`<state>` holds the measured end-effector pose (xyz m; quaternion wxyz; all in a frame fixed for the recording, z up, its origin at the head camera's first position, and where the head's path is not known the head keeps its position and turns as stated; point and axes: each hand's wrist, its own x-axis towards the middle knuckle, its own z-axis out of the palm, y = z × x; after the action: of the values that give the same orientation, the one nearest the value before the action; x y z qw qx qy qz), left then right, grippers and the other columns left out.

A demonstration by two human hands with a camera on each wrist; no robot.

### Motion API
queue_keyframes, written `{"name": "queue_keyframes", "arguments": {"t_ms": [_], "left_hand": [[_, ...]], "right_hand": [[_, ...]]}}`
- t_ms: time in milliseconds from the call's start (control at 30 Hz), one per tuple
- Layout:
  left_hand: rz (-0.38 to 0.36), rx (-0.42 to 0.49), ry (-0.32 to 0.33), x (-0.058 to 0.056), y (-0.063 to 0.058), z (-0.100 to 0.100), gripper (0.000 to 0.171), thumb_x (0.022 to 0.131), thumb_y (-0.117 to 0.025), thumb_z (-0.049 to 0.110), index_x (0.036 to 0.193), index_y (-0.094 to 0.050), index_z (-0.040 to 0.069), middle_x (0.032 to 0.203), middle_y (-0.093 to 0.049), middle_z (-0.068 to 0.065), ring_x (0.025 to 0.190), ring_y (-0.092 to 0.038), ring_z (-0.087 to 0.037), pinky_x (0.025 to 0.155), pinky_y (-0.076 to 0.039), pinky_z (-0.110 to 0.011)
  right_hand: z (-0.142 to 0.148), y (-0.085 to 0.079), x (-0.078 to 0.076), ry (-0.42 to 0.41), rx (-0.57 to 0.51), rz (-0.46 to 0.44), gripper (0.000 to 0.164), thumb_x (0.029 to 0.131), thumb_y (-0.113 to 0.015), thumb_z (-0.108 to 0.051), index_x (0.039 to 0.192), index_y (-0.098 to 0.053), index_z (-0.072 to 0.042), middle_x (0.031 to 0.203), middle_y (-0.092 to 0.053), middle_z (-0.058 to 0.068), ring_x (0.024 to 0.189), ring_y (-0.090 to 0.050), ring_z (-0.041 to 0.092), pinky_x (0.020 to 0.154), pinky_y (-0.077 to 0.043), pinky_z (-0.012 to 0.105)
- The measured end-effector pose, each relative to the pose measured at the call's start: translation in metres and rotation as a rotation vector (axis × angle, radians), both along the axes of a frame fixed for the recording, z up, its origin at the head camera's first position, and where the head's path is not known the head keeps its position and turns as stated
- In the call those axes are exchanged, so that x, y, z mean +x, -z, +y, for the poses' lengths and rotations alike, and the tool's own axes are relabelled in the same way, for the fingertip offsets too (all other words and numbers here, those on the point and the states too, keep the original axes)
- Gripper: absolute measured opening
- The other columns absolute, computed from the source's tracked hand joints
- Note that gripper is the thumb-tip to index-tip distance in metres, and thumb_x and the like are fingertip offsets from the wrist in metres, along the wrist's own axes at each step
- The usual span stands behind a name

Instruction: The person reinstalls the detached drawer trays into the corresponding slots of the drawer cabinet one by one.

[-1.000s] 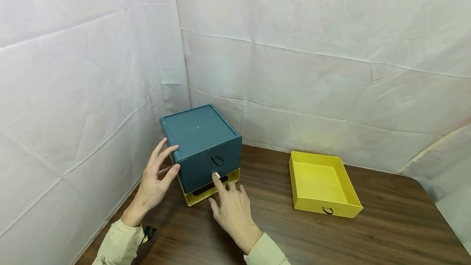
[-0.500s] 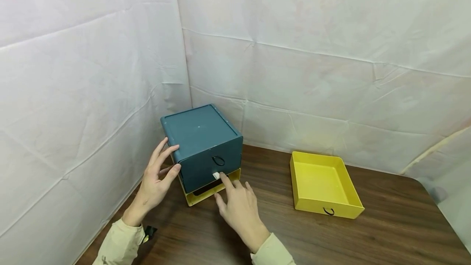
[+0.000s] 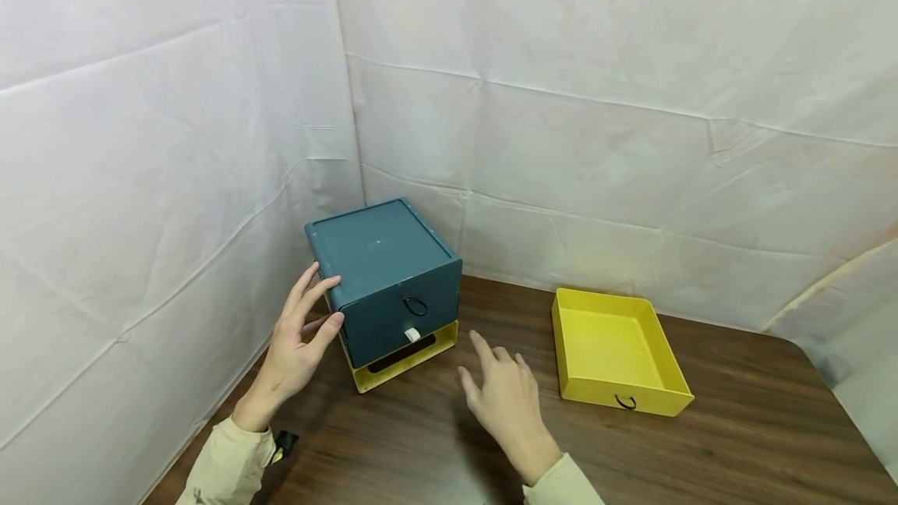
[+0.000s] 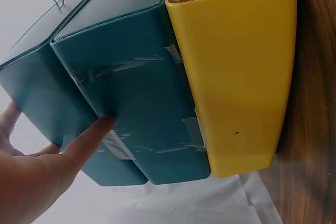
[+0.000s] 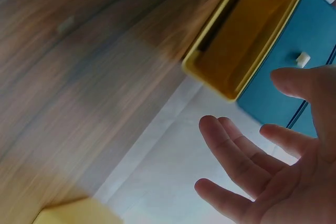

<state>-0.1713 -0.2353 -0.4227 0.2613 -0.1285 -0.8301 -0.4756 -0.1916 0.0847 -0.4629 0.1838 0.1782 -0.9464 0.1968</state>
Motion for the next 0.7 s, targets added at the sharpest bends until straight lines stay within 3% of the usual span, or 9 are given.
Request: {"name": "queue_keyframes", "arguments": {"t_ms": [167,233,333,433,533,700], "left_hand": [[-0.002,0.002,0.003,0.000,-0.001,0.002,0.054,0.106,-0.067,0.018,0.157,-0.053,0.028,0.179,-0.015,-0.007,0.158,-0.031,-0.050,0.102,-0.054,-0.071],[0.000,0.003,0.005,0.000,-0.001,0.002,0.054,0.106,-0.067,0.018,0.157,-0.053,0.028,0.179,-0.015,-0.008,0.157,-0.031,-0.051,0.101,-0.054,-0.072],[0.000,0.007,0.008,-0.001,-0.001,0.002,0.054,0.106,-0.067,0.017,0.157,-0.054,0.028,0.179,-0.015,-0.009,0.158,-0.030,-0.050,0.101,-0.054,-0.072],[0.001,0.012,0.011,-0.001,-0.001,0.002,0.054,0.106,-0.067,0.016,0.157,-0.054,0.028,0.179,-0.015,-0.011,0.159,-0.029,-0.049,0.101,-0.054,-0.072],[0.001,0.012,0.011,0.000,-0.001,0.002,0.054,0.106,-0.067,0.016,0.157,-0.054,0.029,0.179,-0.015,-0.010,0.159,-0.029,-0.048,0.101,-0.054,-0.071],[0.002,0.008,0.006,-0.001,-0.001,0.002,0.055,0.106,-0.067,0.017,0.157,-0.053,0.030,0.179,-0.015,-0.007,0.159,-0.029,-0.047,0.102,-0.054,-0.071]], "right_hand": [[0.030,0.001,0.000,0.060,0.016,0.005,0.059,0.093,-0.083,-0.035,0.146,-0.065,-0.016,0.110,-0.079,0.020,0.087,-0.075,0.041,0.074,-0.062,0.057],[0.043,0.000,-0.001,0.086,0.014,-0.003,0.059,0.093,-0.083,-0.035,0.146,-0.065,-0.015,0.108,-0.078,0.021,0.079,-0.072,0.039,0.060,-0.059,0.050],[0.062,-0.001,-0.002,0.121,0.006,-0.011,0.060,0.093,-0.083,-0.035,0.147,-0.064,-0.013,0.105,-0.077,0.022,0.068,-0.068,0.034,0.051,-0.052,0.044],[0.080,-0.002,-0.002,0.155,-0.004,-0.031,0.060,0.095,-0.081,-0.036,0.148,-0.063,-0.012,0.093,-0.074,0.017,0.060,-0.060,0.027,0.047,-0.046,0.039],[0.095,-0.003,-0.002,0.177,-0.039,0.007,0.055,0.095,-0.081,-0.032,0.143,-0.066,-0.010,0.086,-0.072,0.013,0.058,-0.058,0.023,0.047,-0.045,0.039],[0.116,-0.002,0.000,0.187,-0.119,0.115,0.046,0.092,-0.083,-0.024,0.133,-0.070,-0.008,0.089,-0.075,0.012,0.067,-0.069,0.025,0.051,-0.051,0.046]]}}
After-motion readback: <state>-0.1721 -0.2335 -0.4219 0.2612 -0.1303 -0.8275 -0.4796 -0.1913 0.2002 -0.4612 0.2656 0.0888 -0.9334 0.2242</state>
